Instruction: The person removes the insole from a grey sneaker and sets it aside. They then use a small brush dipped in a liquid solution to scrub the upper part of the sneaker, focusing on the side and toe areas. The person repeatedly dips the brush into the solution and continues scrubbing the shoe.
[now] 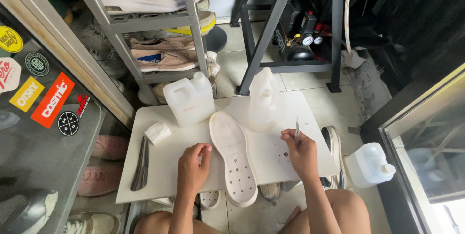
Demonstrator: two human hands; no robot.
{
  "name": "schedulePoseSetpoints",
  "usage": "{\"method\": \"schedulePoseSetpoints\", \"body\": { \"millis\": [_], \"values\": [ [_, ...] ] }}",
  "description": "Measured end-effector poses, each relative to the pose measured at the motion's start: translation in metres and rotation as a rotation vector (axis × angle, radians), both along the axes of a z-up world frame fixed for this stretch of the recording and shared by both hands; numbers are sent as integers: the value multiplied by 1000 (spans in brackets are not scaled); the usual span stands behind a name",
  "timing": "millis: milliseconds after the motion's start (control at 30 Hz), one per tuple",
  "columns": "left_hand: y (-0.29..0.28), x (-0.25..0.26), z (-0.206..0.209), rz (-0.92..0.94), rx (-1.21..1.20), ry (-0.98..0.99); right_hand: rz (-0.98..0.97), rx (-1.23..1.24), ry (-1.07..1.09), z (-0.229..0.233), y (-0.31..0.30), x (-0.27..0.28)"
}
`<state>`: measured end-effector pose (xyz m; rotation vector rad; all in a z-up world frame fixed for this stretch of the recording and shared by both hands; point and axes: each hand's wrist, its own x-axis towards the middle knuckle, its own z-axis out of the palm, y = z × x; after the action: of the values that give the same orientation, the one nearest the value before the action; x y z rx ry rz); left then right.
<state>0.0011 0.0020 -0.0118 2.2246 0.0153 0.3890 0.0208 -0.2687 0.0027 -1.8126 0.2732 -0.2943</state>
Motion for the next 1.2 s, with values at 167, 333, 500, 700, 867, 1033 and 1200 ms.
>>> {"method": "schedulePoseSetpoints", "body": {
  "millis": [167,333,500,700,867,1033,1200],
  "values": [
    [0,-1,1,-12,-19,-4,-57,-67,101,-2,0,2],
    [2,0,4,-15,-26,41,-83,37,44,16,12,-5],
    [4,-3,5,-42,-61,17,-53,-182,17,5,6,-1],
    [8,-5,10,-63,-34,46,-62,-155,-32,14,17,-10],
    [11,-6,7,-96,-17,7,-76,-223,37,-1,16,-3],
    [13,-7,8,-109,-36,-3,-88,-122,-16,14,35,-10],
    [14,-6,6,-130,-58,-24,-79,-246,-162,37,55,-26]
  ]
}}
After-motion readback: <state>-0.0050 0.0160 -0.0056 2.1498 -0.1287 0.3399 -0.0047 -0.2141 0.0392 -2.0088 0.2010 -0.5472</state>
